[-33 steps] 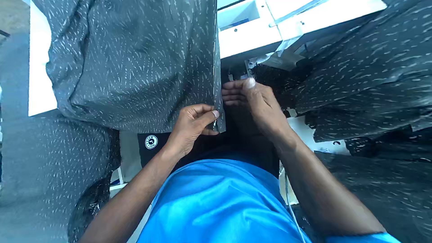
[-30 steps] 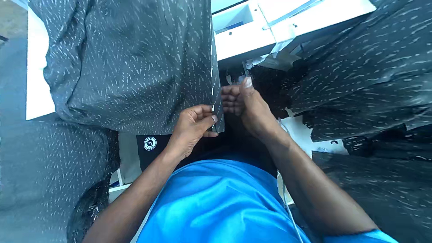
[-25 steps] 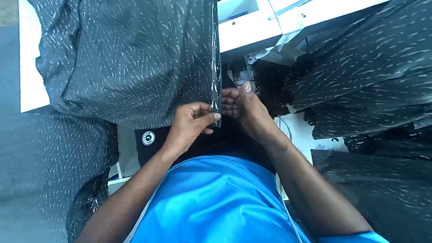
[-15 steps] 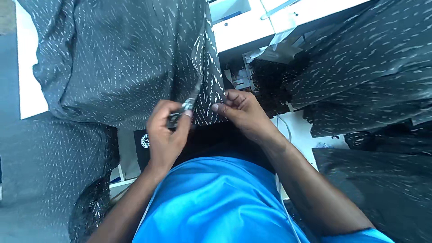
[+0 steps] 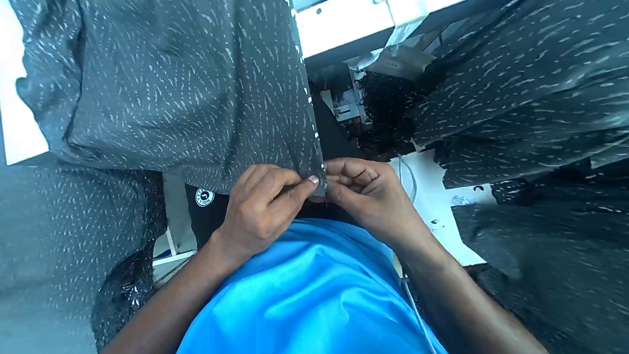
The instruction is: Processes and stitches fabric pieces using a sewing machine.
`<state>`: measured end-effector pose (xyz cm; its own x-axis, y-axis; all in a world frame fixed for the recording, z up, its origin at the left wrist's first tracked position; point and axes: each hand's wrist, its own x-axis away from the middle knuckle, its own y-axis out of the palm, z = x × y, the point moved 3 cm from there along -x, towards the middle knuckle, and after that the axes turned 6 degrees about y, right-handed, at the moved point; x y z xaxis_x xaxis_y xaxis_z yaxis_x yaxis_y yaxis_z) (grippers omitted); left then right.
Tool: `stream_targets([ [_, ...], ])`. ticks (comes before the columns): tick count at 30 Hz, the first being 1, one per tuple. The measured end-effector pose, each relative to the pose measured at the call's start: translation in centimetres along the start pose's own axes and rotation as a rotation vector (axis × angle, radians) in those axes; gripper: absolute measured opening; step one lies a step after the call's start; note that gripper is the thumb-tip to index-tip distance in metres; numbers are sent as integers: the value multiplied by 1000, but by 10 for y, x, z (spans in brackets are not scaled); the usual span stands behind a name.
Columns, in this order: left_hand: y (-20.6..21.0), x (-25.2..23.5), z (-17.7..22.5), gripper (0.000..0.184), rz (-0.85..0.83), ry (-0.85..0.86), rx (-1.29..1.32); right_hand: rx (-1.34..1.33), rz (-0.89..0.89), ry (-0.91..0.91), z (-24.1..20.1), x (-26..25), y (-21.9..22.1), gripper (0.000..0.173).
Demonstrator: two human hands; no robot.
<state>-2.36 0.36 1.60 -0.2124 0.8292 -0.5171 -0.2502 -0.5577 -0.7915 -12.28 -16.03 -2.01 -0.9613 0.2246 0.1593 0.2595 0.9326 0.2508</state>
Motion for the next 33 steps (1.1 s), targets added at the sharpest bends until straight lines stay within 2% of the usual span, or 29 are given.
stream_targets([
  [8,1,2,5,15,17,-52,52,43,19,-17,-5,7,-1,22],
  [10,2,1,2,15,-16,-209,239,-5,49,0,0,2,0,24],
  [13,-11,-21,-27,30,-166,-491,667,-167,68,77,13,-15,-2,18],
  [14,-20,-31,-39,31,-152,-533,680,-216,63,100,16,-17,-4,16],
  [15,-31,-44,-51,29,-99,-531,577,-227,59,101,19,-19,-6,12],
  [18,-72,-91,-84,30,34,-390,145,-141,67,37,25,-26,-14,9],
  [20,-87,-125,-103,37,34,-325,-63,-57,66,16,27,-33,-19,10],
  [22,-85,-149,-119,43,-18,-332,-190,-104,0,65,29,-31,-24,10],
  [26,-69,-166,-137,46,-72,-353,-302,-262,-155,73,26,-25,-31,12],
  [33,-62,-161,-136,52,-100,-372,-285,-163,-89,81,20,-24,-30,13],
])
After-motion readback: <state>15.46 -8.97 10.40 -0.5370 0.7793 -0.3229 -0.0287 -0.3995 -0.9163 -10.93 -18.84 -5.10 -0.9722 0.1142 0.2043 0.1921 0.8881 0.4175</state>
